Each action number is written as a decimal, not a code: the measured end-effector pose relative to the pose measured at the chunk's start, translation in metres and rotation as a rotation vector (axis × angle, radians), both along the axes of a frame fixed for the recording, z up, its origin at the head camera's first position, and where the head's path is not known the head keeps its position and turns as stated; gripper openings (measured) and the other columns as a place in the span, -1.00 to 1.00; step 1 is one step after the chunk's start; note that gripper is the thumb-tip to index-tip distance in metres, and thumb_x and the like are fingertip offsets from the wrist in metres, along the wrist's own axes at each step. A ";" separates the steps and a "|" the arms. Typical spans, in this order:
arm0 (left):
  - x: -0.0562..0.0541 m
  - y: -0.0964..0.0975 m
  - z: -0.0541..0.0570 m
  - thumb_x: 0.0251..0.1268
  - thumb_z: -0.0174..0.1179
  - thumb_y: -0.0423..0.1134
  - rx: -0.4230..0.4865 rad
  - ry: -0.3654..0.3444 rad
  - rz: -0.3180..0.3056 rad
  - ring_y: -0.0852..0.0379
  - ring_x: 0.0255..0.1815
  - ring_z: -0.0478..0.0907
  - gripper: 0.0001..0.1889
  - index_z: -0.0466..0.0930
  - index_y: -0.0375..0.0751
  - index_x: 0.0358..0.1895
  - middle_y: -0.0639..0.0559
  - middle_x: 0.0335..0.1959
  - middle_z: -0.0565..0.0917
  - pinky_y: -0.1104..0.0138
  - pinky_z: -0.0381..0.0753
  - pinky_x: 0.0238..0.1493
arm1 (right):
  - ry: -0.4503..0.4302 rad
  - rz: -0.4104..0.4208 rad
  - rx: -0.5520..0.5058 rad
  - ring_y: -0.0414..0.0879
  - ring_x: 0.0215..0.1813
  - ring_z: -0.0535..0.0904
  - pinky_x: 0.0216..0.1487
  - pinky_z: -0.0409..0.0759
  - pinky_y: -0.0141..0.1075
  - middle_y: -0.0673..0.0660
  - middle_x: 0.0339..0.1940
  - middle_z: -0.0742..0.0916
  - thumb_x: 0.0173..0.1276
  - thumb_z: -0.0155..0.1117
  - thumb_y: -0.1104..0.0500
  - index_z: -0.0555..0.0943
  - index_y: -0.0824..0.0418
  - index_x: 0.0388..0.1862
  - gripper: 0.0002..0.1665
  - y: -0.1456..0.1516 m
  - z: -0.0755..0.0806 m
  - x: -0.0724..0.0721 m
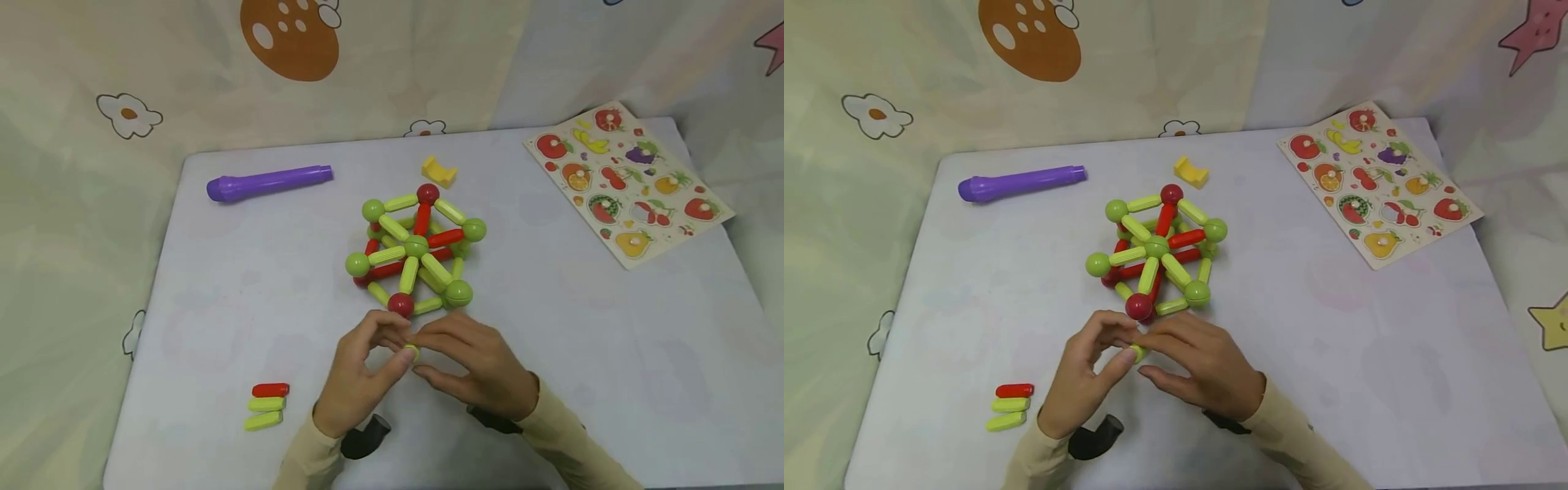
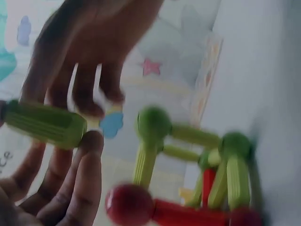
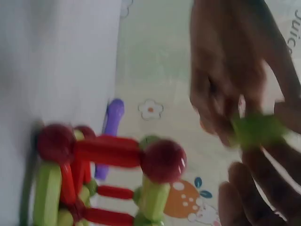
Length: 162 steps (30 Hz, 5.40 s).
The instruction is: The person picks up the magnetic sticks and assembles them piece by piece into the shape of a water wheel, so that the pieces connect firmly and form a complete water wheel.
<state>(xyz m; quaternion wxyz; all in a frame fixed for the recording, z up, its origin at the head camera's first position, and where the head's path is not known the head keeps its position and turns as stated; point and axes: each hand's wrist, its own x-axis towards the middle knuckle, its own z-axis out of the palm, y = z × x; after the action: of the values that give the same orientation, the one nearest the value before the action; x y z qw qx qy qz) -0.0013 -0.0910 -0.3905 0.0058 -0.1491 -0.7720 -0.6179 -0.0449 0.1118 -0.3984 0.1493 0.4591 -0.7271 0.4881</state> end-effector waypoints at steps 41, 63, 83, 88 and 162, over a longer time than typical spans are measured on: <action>-0.021 0.011 -0.039 0.22 0.31 -0.17 -0.552 0.339 0.215 0.04 0.01 0.48 -0.61 0.55 -0.03 0.13 -0.02 0.04 0.51 0.18 0.52 -0.05 | -1.116 -0.400 -0.432 -0.15 -0.40 0.52 -0.39 0.56 -0.36 0.06 -0.34 0.56 0.50 0.02 0.04 0.47 0.18 -0.10 -0.78 0.030 -0.045 -0.073; -0.021 0.012 -0.043 0.43 0.06 -0.05 -0.565 0.329 0.224 0.05 -0.02 0.51 -0.71 0.54 -0.04 0.10 -0.03 0.00 0.52 0.19 0.55 -0.08 | -0.704 -0.385 -0.261 -0.06 0.08 0.50 -0.06 0.55 -0.46 0.15 0.29 0.46 0.32 0.21 0.34 0.33 0.20 0.38 -0.36 0.030 -0.049 -0.075; -0.044 0.042 -0.018 0.01 0.41 0.13 -0.995 0.616 0.165 -0.17 0.40 0.22 -0.35 0.50 0.09 0.24 0.02 0.32 0.43 0.01 0.20 0.38 | -0.831 -0.332 -0.203 0.00 -0.07 0.58 -0.11 0.59 -0.29 0.15 0.18 0.56 0.55 -0.10 0.03 0.29 0.04 0.44 -0.48 0.036 -0.051 -0.085; -0.050 0.052 -0.019 0.05 0.38 0.13 -1.076 0.591 0.132 -0.18 0.43 0.19 -0.35 0.47 0.12 0.26 0.10 0.33 0.44 -0.07 0.09 0.41 | -0.870 -0.288 -0.217 -0.03 -0.03 0.56 -0.09 0.57 -0.34 0.11 0.17 0.55 0.56 -0.12 -0.01 0.32 0.19 0.40 -0.46 0.036 -0.054 -0.087; 0.000 0.017 0.006 0.15 0.35 -0.23 -0.238 0.652 -0.142 0.03 0.03 0.56 -0.69 0.54 -0.19 -0.05 -0.18 0.02 0.51 0.32 0.56 0.06 | -0.920 0.187 -0.169 -0.10 -0.28 0.66 -0.29 0.64 -0.24 0.04 -0.27 0.72 0.45 -0.06 0.41 0.53 0.37 0.02 -0.73 0.009 -0.021 0.029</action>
<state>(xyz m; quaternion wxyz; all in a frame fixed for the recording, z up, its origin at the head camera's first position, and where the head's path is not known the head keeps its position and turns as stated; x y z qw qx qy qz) -0.0009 -0.0736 -0.3849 0.1915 -0.3913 -0.7840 -0.4422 -0.0154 0.1213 -0.4191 -0.1962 0.2450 -0.6309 0.7095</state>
